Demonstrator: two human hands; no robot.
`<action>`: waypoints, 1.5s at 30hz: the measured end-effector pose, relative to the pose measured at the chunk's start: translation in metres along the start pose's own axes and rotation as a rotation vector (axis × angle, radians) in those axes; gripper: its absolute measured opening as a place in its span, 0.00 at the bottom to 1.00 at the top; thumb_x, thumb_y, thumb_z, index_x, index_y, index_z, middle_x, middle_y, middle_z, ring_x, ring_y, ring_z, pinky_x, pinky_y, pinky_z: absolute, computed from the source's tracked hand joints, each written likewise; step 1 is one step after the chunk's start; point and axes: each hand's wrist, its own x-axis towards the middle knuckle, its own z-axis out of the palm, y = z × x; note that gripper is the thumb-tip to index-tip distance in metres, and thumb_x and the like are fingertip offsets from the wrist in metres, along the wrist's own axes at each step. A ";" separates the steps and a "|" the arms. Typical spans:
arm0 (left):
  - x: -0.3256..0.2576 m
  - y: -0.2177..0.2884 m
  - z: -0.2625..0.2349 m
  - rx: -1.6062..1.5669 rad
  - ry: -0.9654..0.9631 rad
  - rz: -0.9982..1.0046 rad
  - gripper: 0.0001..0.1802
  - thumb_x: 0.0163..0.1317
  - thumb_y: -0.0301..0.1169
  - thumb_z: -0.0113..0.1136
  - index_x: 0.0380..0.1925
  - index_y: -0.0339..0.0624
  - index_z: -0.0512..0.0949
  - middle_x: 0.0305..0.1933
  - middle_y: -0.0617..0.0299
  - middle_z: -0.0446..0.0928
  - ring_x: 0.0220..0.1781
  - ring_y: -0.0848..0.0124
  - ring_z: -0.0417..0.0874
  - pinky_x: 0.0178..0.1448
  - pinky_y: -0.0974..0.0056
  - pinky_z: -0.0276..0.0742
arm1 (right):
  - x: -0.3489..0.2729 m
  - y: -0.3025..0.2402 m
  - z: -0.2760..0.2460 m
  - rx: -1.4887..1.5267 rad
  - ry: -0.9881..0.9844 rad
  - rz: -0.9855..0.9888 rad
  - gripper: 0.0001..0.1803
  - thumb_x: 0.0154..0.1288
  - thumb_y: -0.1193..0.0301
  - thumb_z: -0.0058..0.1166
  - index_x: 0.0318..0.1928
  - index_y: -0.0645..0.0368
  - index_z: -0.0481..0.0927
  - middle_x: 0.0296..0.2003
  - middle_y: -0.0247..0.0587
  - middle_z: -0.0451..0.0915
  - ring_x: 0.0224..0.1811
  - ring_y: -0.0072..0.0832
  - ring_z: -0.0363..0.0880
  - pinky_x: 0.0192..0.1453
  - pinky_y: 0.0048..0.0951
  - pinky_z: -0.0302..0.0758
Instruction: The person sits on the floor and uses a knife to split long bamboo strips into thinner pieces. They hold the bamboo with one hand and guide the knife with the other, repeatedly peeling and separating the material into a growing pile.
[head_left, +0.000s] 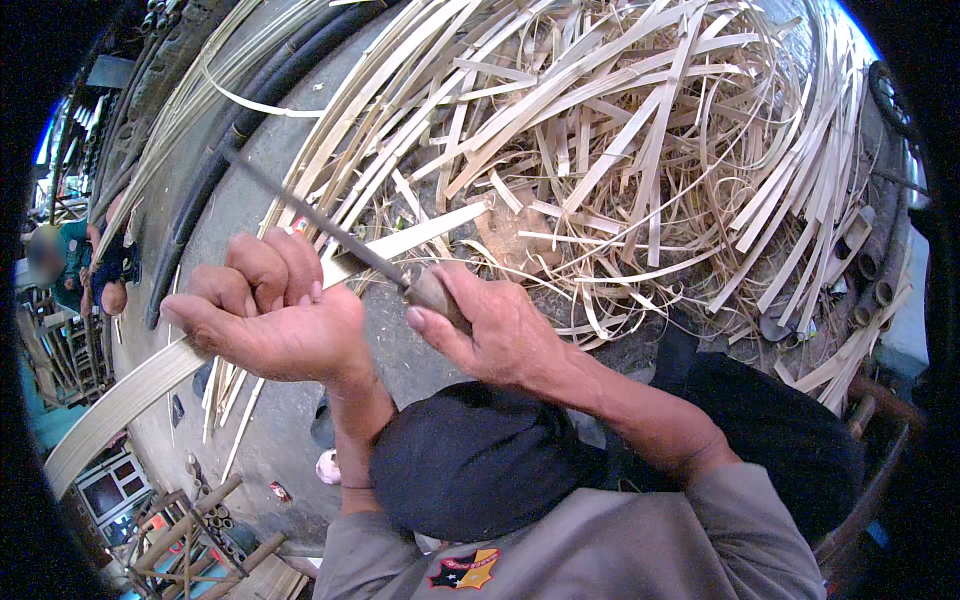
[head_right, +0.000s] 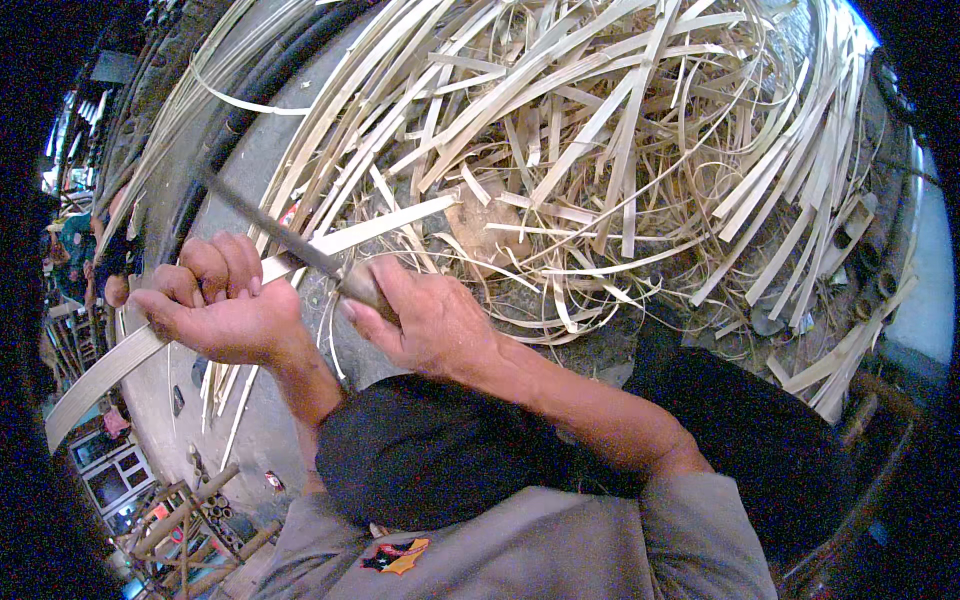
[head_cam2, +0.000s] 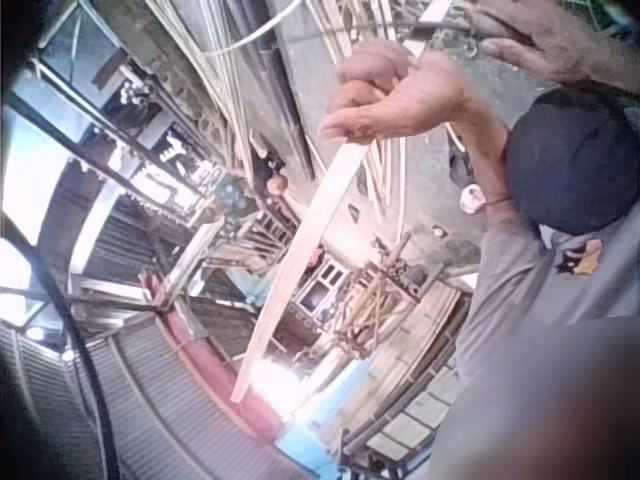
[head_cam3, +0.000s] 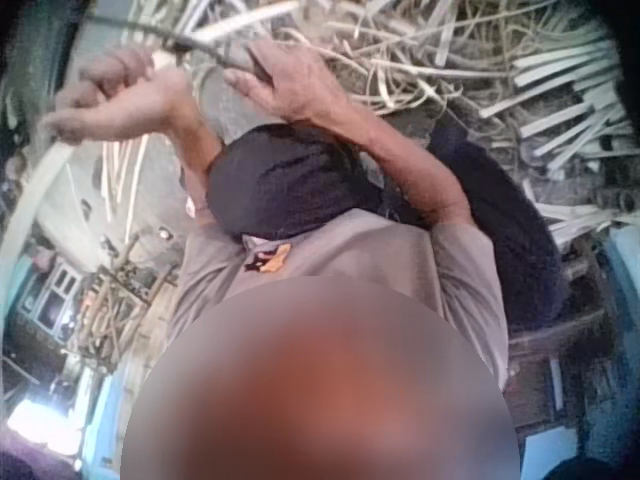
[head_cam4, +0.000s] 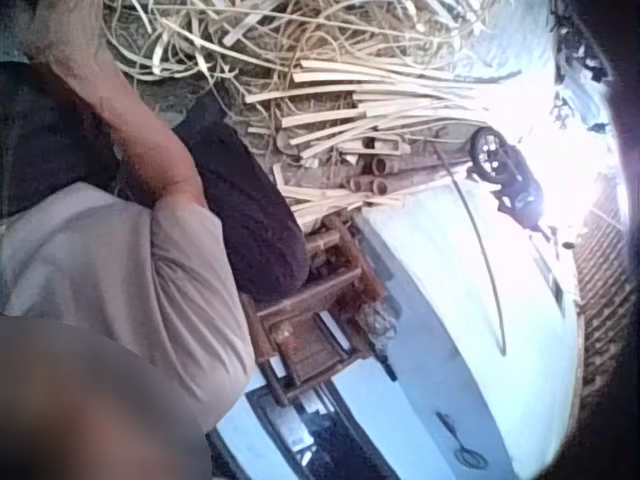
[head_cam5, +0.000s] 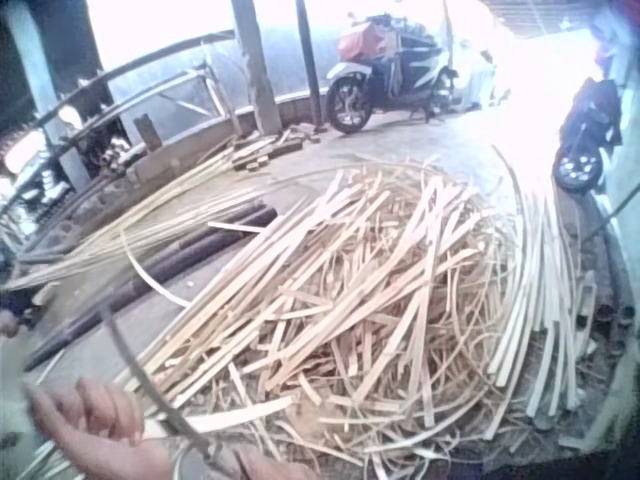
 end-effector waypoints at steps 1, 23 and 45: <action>-0.001 0.000 -0.001 -0.004 -0.011 -0.005 0.30 0.77 0.54 0.41 0.17 0.54 0.51 0.11 0.70 0.48 0.12 0.80 0.43 0.17 0.71 0.39 | 0.002 -0.005 0.002 -0.022 0.010 0.009 0.21 0.73 0.54 0.53 0.50 0.59 0.73 0.25 0.55 0.79 0.28 0.50 0.84 0.32 0.45 0.76; 0.005 -0.001 0.010 0.088 0.052 0.030 0.31 0.78 0.54 0.40 0.16 0.55 0.47 0.11 0.70 0.46 0.12 0.80 0.44 0.17 0.71 0.37 | 0.018 0.019 -0.004 -0.014 -0.168 -0.100 0.25 0.70 0.49 0.55 0.45 0.61 0.73 0.23 0.57 0.79 0.30 0.54 0.84 0.35 0.51 0.79; 0.011 -0.009 0.014 0.070 0.012 0.078 0.29 0.78 0.52 0.40 0.17 0.55 0.51 0.13 0.70 0.49 0.11 0.79 0.49 0.16 0.73 0.43 | 0.016 0.079 -0.011 -0.121 -0.095 0.370 0.24 0.74 0.52 0.48 0.46 0.64 0.73 0.24 0.56 0.78 0.29 0.47 0.82 0.32 0.47 0.77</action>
